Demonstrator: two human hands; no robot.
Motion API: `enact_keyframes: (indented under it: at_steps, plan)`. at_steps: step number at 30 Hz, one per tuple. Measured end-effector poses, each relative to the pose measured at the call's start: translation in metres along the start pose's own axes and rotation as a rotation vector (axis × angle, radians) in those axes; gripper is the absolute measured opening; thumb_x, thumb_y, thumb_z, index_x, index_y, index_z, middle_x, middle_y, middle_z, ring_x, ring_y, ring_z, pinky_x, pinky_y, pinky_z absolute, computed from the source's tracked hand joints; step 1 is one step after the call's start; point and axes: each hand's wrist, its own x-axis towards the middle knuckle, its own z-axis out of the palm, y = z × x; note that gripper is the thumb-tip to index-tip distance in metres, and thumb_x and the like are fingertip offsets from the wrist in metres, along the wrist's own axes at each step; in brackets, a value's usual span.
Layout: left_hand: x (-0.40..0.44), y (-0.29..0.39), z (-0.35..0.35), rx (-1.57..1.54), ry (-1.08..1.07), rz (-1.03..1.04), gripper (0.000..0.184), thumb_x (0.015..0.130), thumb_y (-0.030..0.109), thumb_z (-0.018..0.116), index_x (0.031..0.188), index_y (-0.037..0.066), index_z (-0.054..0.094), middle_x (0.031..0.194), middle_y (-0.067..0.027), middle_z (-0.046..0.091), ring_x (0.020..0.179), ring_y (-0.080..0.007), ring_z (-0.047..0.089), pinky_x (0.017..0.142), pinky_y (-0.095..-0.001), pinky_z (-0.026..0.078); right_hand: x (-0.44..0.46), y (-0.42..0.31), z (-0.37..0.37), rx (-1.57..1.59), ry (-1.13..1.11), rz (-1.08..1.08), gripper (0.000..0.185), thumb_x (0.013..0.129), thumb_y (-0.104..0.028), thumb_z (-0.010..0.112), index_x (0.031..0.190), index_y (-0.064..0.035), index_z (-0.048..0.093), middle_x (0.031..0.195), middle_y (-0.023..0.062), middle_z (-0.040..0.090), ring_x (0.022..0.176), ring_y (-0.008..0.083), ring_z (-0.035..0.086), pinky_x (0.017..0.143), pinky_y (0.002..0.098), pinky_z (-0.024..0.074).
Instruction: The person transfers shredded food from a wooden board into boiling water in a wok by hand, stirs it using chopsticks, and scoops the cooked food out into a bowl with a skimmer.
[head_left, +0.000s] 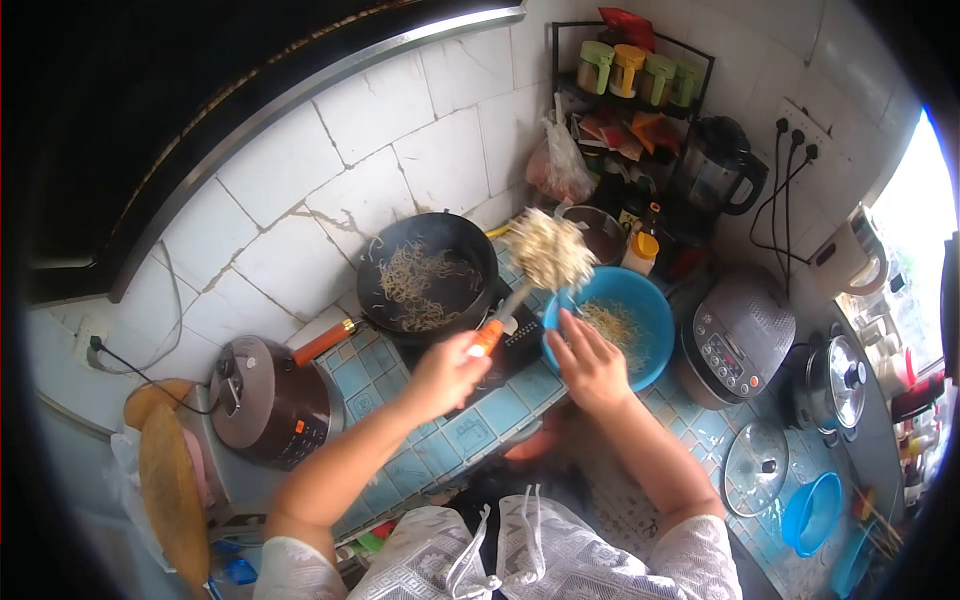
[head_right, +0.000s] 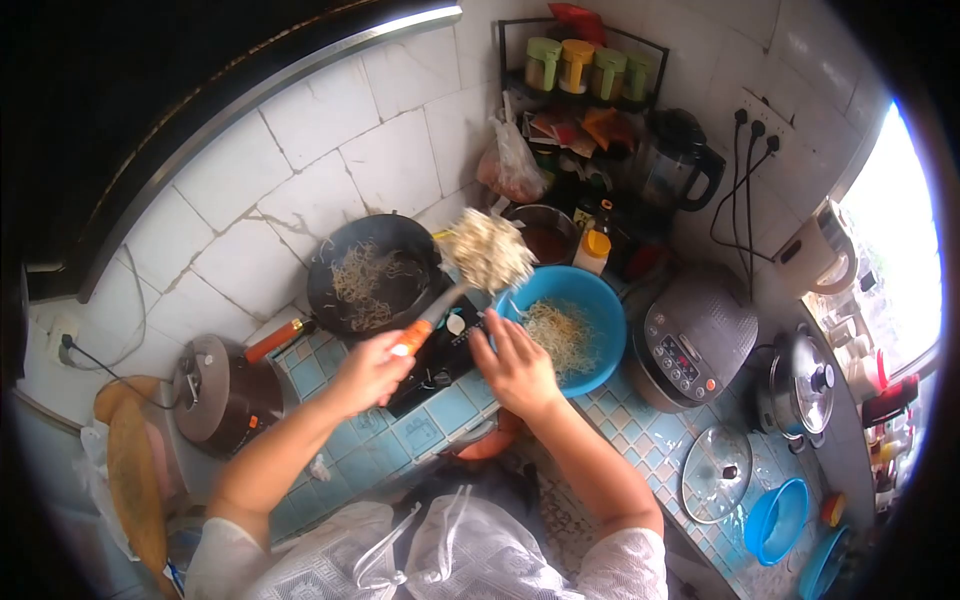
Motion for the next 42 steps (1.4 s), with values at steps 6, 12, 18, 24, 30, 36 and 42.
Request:
enact_keyframes:
  at_steps: [6, 12, 18, 24, 30, 36, 42]
  plan:
    - [0.094, -0.084, 0.102, 0.888, 0.031, 0.357, 0.040, 0.082, 0.010, 0.045, 0.118, -0.007, 0.042, 0.072, -0.0194, 0.058, 0.060, -0.0323, 0.061, 0.054, -0.0375, 0.051, -0.117, 0.046, 0.004, 0.146, -0.023, 0.653, 0.023, 0.070, -0.004, 0.062, 0.092, -0.0088, 0.063, 0.097, 0.0135, 0.063, 0.075, 0.0245, 0.064, 0.066, 0.0313, 0.0517]
    - [0.092, -0.075, 0.130, 1.414, 0.127, 0.421, 0.046, 0.079, 0.008, 0.046, 0.122, -0.008, 0.040, 0.071, -0.0099, 0.051, 0.050, -0.0161, 0.059, 0.040, -0.0252, 0.048, -0.152, 0.072, -0.019, 0.307, 0.194, 1.054, 0.010, 0.078, -0.006, 0.063, 0.087, -0.0013, 0.065, 0.080, 0.0117, 0.066, 0.065, 0.0161, 0.063, 0.058, 0.0243, 0.0482]
    - [0.086, -0.068, 0.111, 1.397, 0.232, 0.436, 0.051, 0.075, 0.005, 0.048, 0.124, -0.007, 0.038, 0.071, -0.0105, 0.050, 0.047, -0.0170, 0.058, 0.039, -0.0254, 0.049, -0.146, 0.085, -0.012, 0.319, 0.208, 1.073, 0.011, 0.081, -0.010, 0.063, 0.085, 0.0001, 0.064, 0.071, 0.0072, 0.063, 0.064, 0.0094, 0.059, 0.056, 0.0210, 0.0462]
    - [0.079, -0.079, 0.087, 0.523, 0.204, 0.341, 0.045, 0.084, 0.015, 0.052, 0.124, -0.003, 0.039, 0.067, -0.0109, 0.056, 0.047, -0.0173, 0.056, 0.045, -0.0297, 0.047, -0.143, 0.113, -0.004, 0.828, 0.772, 1.304, 0.021, 0.087, -0.016, 0.056, 0.089, 0.0049, 0.057, 0.083, 0.0102, 0.059, 0.074, 0.0176, 0.062, 0.064, 0.0275, 0.0536]
    - [0.015, -0.041, 0.033, -0.313, 0.120, 0.034, 0.041, 0.088, 0.014, 0.051, 0.125, -0.001, 0.040, 0.062, 0.0016, 0.047, 0.041, -0.0040, 0.040, 0.038, -0.0206, 0.037, -0.046, 0.093, -0.004, 1.033, 0.919, 1.106, 0.020, 0.088, -0.017, 0.054, 0.089, 0.0028, 0.052, 0.082, 0.0129, 0.058, 0.076, 0.0210, 0.062, 0.067, 0.0299, 0.0547]
    - [-0.045, -0.044, -0.071, 0.237, 0.628, 0.049, 0.046, 0.087, 0.017, 0.054, 0.129, 0.005, 0.038, 0.061, 0.0011, 0.049, 0.041, -0.0045, 0.040, 0.037, -0.0207, 0.035, 0.091, 0.037, 0.040, 1.276, 0.503, 0.864, 0.020, 0.086, -0.012, 0.057, 0.091, 0.0074, 0.060, 0.087, 0.0115, 0.061, 0.081, 0.0182, 0.061, 0.072, 0.0294, 0.0532]
    - [-0.077, -0.020, -0.143, 0.377, 0.807, -0.010, 0.037, 0.084, 0.015, 0.050, 0.116, -0.002, 0.047, 0.091, -0.0217, 0.061, 0.087, -0.0314, 0.061, 0.074, -0.0354, 0.045, 0.189, -0.013, 0.170, 1.343, 0.116, 0.819, 0.023, 0.085, -0.017, 0.060, 0.091, 0.0053, 0.060, 0.082, 0.0082, 0.061, 0.073, 0.0128, 0.060, 0.064, 0.0260, 0.0537]
